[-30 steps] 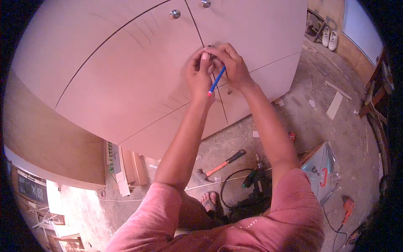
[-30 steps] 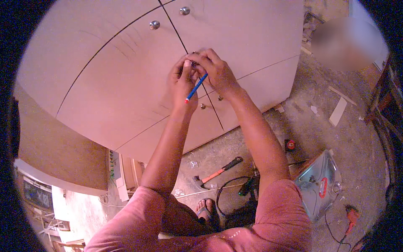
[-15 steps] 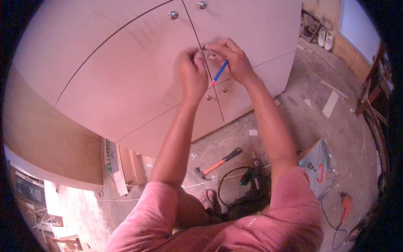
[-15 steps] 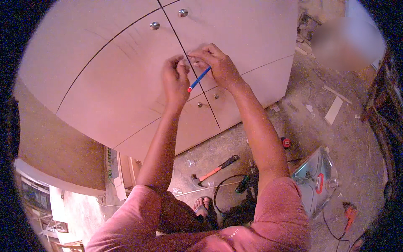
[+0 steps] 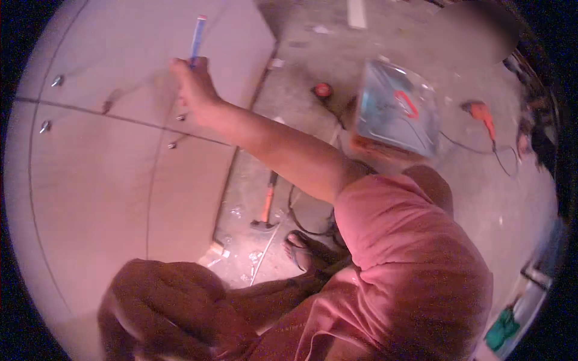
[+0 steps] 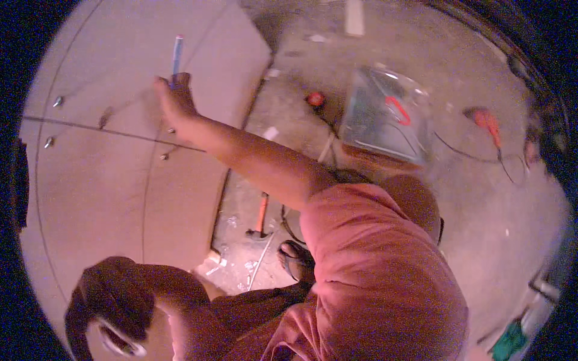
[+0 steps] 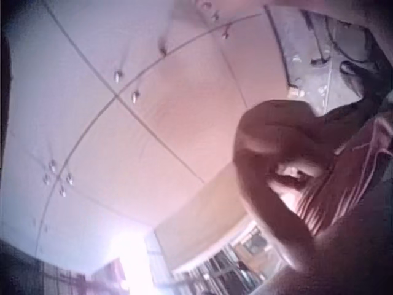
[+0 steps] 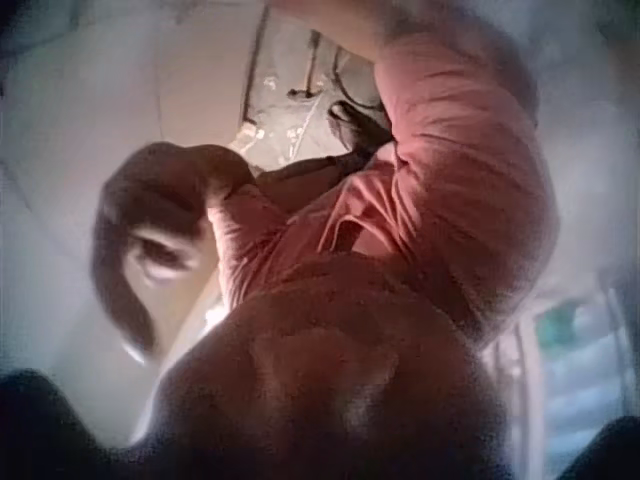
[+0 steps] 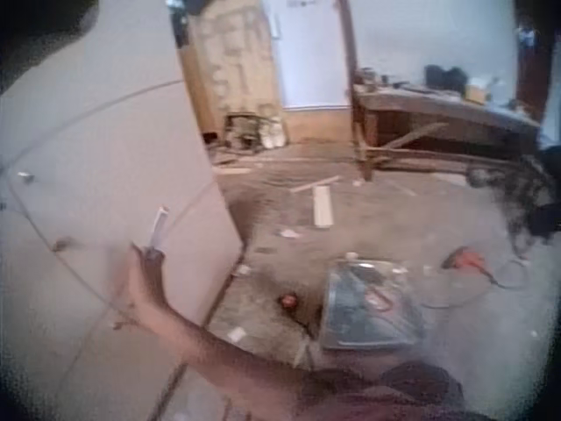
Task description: The person measures the surface of a cabinet door with a tape measure, marks a spot with a pen, and then drills a hole using a power drill.
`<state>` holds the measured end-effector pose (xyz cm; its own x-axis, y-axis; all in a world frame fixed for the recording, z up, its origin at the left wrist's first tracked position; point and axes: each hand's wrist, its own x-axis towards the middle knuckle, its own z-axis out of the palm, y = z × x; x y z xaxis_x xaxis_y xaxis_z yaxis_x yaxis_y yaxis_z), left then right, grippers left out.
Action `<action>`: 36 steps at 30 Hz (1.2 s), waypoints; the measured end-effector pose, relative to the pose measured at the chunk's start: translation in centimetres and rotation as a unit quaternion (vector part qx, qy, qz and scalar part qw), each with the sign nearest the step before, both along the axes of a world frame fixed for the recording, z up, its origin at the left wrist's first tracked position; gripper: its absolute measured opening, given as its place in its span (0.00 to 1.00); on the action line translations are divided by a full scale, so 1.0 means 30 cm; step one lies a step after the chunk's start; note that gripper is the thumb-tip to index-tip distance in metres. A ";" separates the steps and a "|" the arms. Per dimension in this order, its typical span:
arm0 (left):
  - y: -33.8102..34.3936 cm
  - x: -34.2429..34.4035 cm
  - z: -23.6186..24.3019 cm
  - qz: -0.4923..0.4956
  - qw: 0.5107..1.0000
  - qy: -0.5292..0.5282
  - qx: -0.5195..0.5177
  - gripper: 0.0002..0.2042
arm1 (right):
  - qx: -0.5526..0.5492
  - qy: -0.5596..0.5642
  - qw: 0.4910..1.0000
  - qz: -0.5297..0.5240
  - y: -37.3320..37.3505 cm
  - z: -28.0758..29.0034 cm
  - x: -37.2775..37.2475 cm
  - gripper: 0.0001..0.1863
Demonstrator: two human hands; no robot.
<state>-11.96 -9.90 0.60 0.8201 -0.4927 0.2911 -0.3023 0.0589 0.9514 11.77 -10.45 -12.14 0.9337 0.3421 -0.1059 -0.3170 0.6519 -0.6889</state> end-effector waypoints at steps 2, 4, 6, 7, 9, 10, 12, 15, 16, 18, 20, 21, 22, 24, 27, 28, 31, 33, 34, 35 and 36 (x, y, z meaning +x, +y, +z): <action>-0.070 0.024 -0.054 -0.059 0.998 -0.018 -0.023 0.23 | -0.021 -0.048 0.998 0.019 -0.139 0.099 0.025 0.20; -0.100 0.015 -0.090 -0.089 0.994 -0.044 -0.051 0.22 | -0.041 -0.102 0.992 0.070 -0.207 0.141 0.032 0.18; -0.113 0.031 -0.164 -0.117 0.986 -0.061 -0.097 0.22 | -0.282 -0.356 0.866 0.208 -0.328 0.099 0.108 0.16; -0.110 0.035 -0.187 -0.125 0.983 -0.069 -0.117 0.22 | -0.401 -0.449 0.774 0.193 -0.408 0.055 0.135 0.16; -0.138 0.090 -0.282 -0.160 0.970 -0.064 -0.170 0.21 | -0.602 -0.489 0.601 0.190 -0.707 -0.096 0.203 0.18; -0.157 0.095 -0.287 -0.166 0.967 -0.070 -0.181 0.21 | -0.600 -0.461 0.622 0.202 -0.883 -0.158 0.215 0.19; -0.141 0.083 -0.278 -0.159 0.964 -0.090 -0.191 0.21 | -0.658 -0.400 0.628 0.113 -1.104 -0.137 0.112 0.20; -0.156 0.125 -0.322 -0.183 0.952 -0.085 -0.231 0.20 | -0.747 -0.224 0.622 0.069 -1.459 -0.221 0.010 0.16; -0.150 0.136 -0.334 -0.184 0.949 -0.081 -0.243 0.20 | -0.751 -0.213 0.621 0.073 -1.540 -0.276 -0.007 0.16; -0.137 0.166 -0.361 -0.183 0.943 -0.074 -0.267 0.20 | -0.783 -0.266 0.562 -0.016 -1.654 -0.387 -0.048 0.15; -0.093 0.179 -0.367 -0.159 0.946 -0.075 -0.273 0.20 | -0.812 -0.244 0.530 0.004 -1.537 -0.346 -0.083 0.15; -0.079 0.190 -0.365 -0.154 0.945 -0.076 -0.279 0.19 | -0.798 -0.335 0.494 -0.082 -1.541 -0.370 -0.080 0.14; -0.056 0.204 -0.368 -0.145 0.943 -0.077 -0.289 0.19 | -0.771 -0.421 0.448 -0.167 -1.540 -0.374 -0.081 0.13; 0.021 0.235 -0.379 -0.118 0.943 -0.076 -0.301 0.19 | -0.764 -0.369 0.509 -0.142 -1.375 -0.296 -0.116 0.13; 0.125 0.273 -0.417 -0.081 0.947 -0.052 -0.307 0.22 | -0.804 -0.376 0.459 -0.039 -1.371 -0.259 -0.089 0.12; 0.105 0.282 -0.415 -0.074 0.949 -0.048 -0.302 0.24 | -0.809 -0.378 0.449 -0.042 -1.394 -0.274 -0.058 0.12; -0.027 0.290 -0.402 0.298 0.901 0.007 -0.314 0.28 | -0.805 -0.410 0.429 0.005 -1.396 -0.304 0.024 0.11; -0.052 0.335 -0.449 0.270 0.920 0.021 -0.282 0.27 | -0.797 -0.423 0.431 0.018 -1.360 -0.303 0.025 0.09; -0.071 0.356 -0.467 0.237 0.938 0.041 -0.248 0.27 | -0.798 -0.423 0.430 0.018 -1.373 -0.315 0.036 0.09; -0.108 0.356 -0.482 0.248 0.937 0.054 -0.240 0.26 | -0.810 -0.418 0.411 0.038 -1.388 -0.334 0.051 0.10; -0.131 0.355 -0.490 0.252 0.937 0.055 -0.238 0.26 | -0.818 -0.413 0.395 0.059 -1.377 -0.341 0.055 0.11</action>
